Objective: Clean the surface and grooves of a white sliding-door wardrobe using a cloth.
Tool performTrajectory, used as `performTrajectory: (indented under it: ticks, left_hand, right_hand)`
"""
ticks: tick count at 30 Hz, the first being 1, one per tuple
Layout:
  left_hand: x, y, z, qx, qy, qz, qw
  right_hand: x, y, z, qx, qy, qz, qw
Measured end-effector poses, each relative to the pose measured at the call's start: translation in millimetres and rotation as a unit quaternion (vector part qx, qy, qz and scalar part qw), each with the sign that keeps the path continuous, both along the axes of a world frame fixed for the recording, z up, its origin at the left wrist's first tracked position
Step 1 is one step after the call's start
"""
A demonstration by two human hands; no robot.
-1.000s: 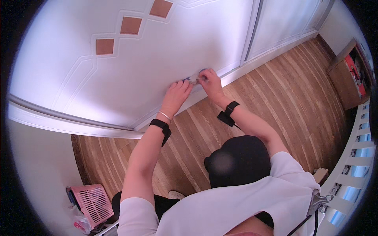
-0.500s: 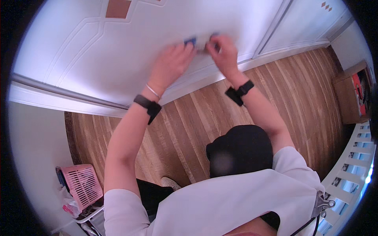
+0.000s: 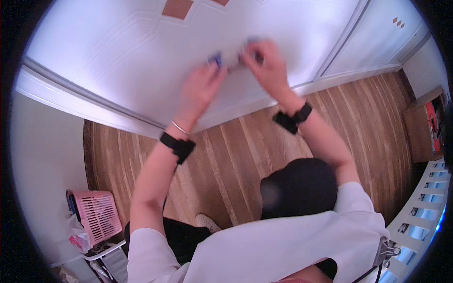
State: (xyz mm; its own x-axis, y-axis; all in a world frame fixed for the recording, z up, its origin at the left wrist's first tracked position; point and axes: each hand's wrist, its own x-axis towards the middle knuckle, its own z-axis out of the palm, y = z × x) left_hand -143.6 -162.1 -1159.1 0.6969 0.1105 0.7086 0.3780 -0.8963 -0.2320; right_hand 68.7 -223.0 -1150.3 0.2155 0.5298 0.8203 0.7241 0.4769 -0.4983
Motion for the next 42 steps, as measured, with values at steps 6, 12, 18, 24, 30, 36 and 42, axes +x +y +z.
performTrajectory:
  ticks: [6, 12, 18, 24, 30, 36, 42]
  left_hand:
    - [-14, 13, 72, 0.114, -0.041, 0.029, 0.992]
    - [-37, 0, -73, -0.081, 0.09, 0.011, 0.993]
    - [17, -39, -120, -0.177, 0.08, 0.025, 0.981]
    - [39, -18, -115, -0.109, 0.091, 0.026, 0.99]
    - [-60, -4, -120, -0.176, 0.155, 0.105, 0.966]
    - [-133, -13, -122, -0.198, 0.143, 0.2, 0.949]
    - [-183, -22, -137, -0.254, 0.051, 0.277, 0.925]
  right_hand:
    - [-24, 15, 73, 0.078, -0.052, 0.009, 0.996]
    - [-30, 6, -92, -0.128, -0.179, 0.035, 0.975]
    - [18, -29, -130, -0.181, -0.076, -0.015, 0.98]
    - [31, -23, -130, -0.219, -0.046, -0.03, 0.974]
    - [-29, 11, -129, -0.181, -0.151, 0.11, 0.966]
    - [-107, 46, -128, -0.169, -0.315, 0.238, 0.903]
    - [-187, 50, -112, -0.247, -0.378, 0.3, 0.841]
